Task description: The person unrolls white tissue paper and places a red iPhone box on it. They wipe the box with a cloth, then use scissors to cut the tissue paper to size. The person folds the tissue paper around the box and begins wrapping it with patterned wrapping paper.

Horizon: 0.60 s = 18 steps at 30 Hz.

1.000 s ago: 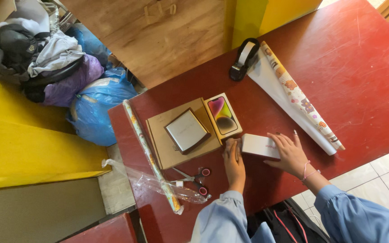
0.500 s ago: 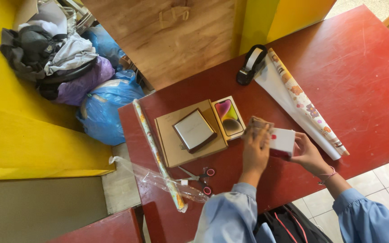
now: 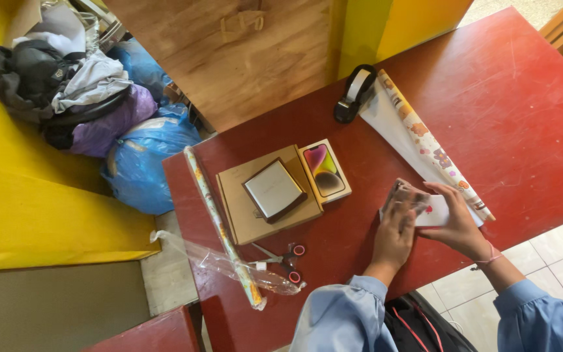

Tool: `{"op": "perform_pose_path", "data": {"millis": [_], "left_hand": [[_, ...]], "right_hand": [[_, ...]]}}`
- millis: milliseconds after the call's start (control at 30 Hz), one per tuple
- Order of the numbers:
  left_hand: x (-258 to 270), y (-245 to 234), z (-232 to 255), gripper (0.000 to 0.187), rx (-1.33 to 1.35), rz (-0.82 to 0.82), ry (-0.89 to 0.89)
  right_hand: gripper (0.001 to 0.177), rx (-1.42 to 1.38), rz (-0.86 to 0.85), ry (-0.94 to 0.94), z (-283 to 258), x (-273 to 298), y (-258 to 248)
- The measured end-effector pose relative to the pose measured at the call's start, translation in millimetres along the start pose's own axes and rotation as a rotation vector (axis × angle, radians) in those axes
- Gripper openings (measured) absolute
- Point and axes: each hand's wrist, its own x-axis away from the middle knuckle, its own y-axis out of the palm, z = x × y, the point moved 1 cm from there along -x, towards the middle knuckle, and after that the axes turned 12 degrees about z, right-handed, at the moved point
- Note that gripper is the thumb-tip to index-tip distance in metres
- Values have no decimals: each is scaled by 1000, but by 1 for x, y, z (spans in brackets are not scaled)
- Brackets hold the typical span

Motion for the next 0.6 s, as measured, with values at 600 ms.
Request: {"op": "perform_pose_path", "data": {"millis": [600], "left_hand": [[-15,41,-2,39,177,76,112]], "right_hand": [[89,122,74,305,38,9,-4]]}}
